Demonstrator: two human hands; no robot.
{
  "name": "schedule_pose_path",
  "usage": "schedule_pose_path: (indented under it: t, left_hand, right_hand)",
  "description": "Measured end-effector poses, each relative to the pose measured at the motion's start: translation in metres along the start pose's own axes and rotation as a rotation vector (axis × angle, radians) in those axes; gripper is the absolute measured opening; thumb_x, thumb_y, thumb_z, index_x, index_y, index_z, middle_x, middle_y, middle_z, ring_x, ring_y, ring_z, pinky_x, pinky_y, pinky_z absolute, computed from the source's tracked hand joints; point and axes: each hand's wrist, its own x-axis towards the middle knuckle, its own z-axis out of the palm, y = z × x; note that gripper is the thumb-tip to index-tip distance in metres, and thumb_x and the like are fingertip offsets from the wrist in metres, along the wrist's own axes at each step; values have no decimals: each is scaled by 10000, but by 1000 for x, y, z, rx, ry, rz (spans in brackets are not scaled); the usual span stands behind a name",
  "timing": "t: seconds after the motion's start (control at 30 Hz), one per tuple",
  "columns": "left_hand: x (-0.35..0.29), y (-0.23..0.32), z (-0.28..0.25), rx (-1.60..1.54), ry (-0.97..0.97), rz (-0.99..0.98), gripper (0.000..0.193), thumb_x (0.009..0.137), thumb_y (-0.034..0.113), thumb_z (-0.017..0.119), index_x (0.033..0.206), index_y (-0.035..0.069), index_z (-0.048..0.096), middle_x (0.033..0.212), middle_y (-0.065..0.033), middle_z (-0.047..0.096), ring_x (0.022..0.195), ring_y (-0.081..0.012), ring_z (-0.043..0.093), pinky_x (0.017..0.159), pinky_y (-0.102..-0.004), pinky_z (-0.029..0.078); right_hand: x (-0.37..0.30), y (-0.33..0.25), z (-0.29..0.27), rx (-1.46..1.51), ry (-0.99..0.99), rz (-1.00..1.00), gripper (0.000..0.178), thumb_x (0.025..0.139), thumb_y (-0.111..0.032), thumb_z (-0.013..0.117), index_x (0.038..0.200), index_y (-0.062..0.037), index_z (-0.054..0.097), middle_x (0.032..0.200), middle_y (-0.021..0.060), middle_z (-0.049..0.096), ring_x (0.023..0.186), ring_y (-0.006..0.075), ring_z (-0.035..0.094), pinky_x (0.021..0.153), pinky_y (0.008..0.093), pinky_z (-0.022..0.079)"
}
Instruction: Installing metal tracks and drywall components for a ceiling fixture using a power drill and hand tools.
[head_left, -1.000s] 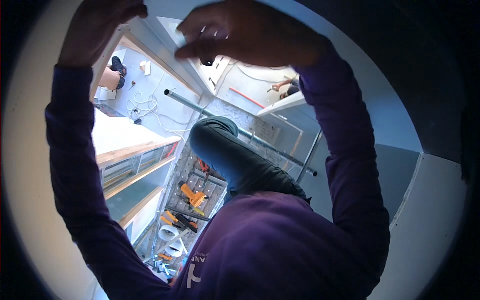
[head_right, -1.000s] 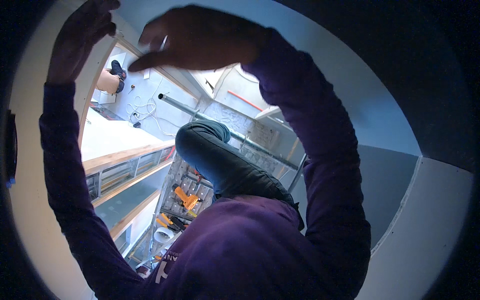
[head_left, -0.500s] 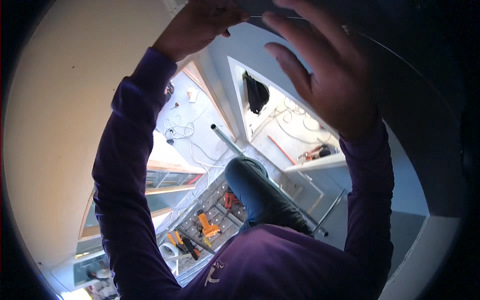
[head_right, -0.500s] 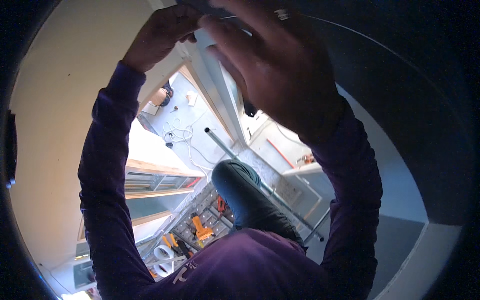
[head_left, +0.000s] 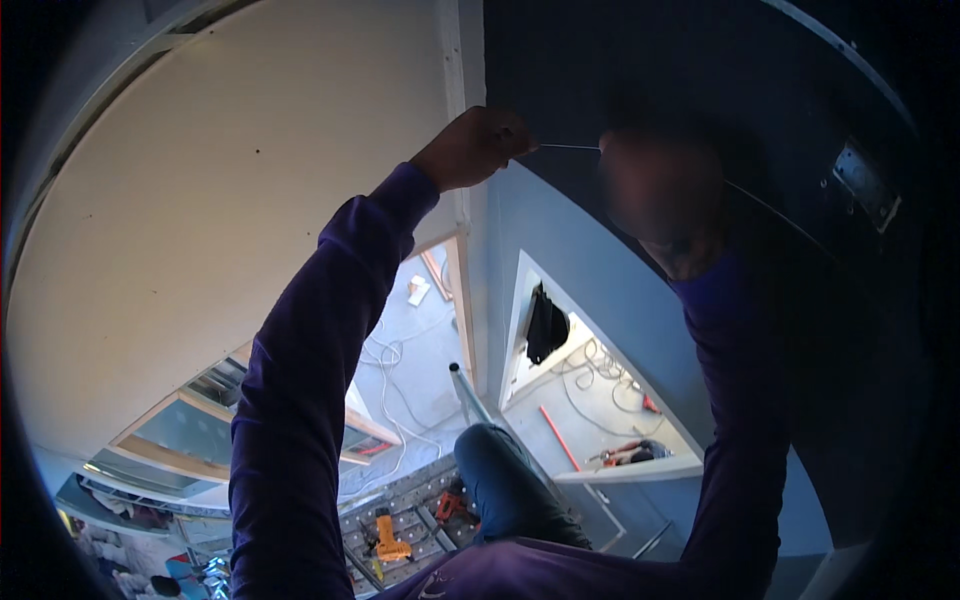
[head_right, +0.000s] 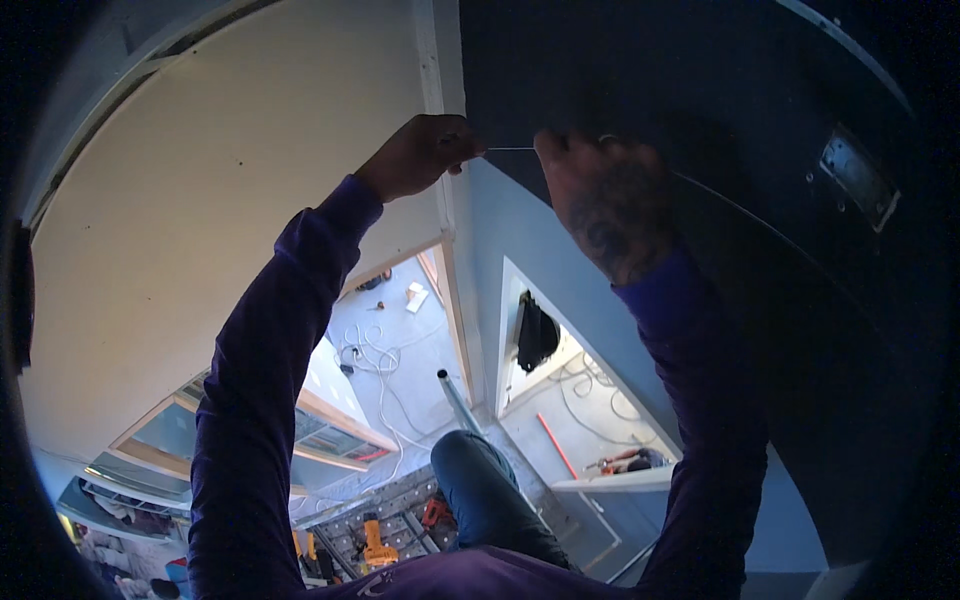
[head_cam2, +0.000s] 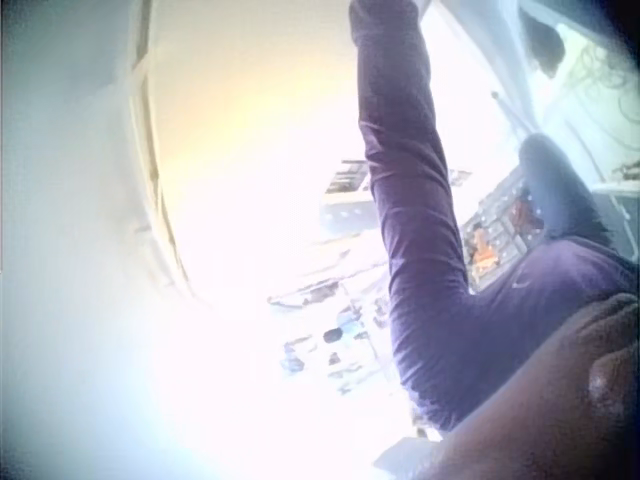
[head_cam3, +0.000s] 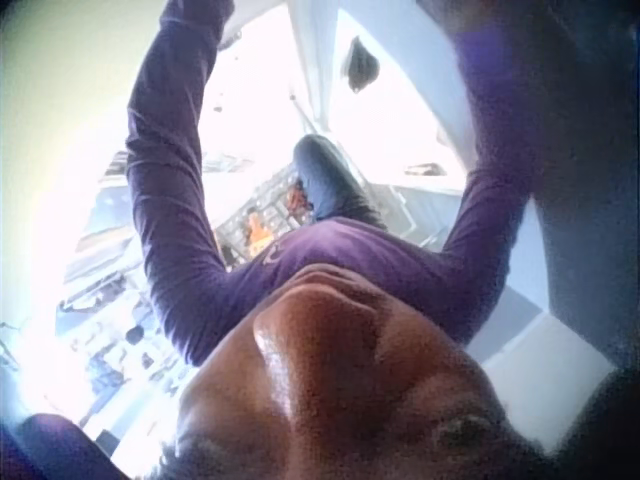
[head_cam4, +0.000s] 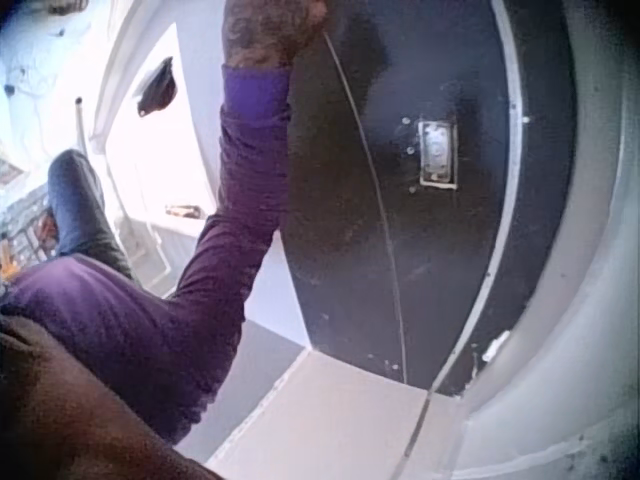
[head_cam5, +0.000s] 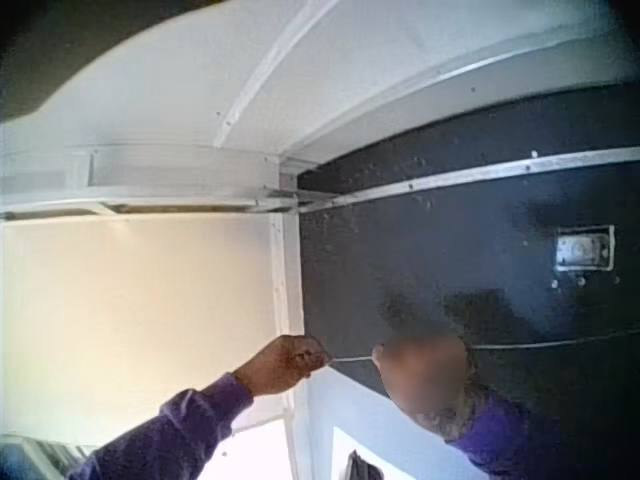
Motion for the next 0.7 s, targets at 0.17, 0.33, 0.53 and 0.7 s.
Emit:
schedule_pose_path:
  t: [0.17,0.33,0.53,0.7]
  left_hand:
    - [41,-46,-43,197,181,377,250,952,232,599,1021,2,668,893,-85,665,747,-151,642,692,-277,537]
    - [60,-10,-88,-139,208,210,251,947,187,580,1053,-32,642,895,-96,647,784,-171,662,713,-299,561]
    - [83,1,-127,-64,336,153,213,933,24,518,1103,-57,618,1078,-117,609,912,-197,654,783,-278,605]
    - [110,-43,-166,-10,441,308,295,908,-13,535,1190,-2,621,1106,-112,642,913,-202,660,801,-323,608]
  right_hand:
    - [59,2,14,-31,92,-56,125,917,-190,512,1019,-144,567,743,76,640,702,260,679,605,428,529]
    - [132,3,20,-6,119,-110,140,933,-192,486,1025,-130,570,758,105,676,738,293,698,651,445,545]
    - [218,7,28,-93,101,-119,185,928,-194,505,943,-70,642,800,145,689,768,297,705,671,434,558]
    - [261,16,21,-61,213,-108,284,922,-223,463,879,-48,682,787,173,698,740,328,707,651,466,556]
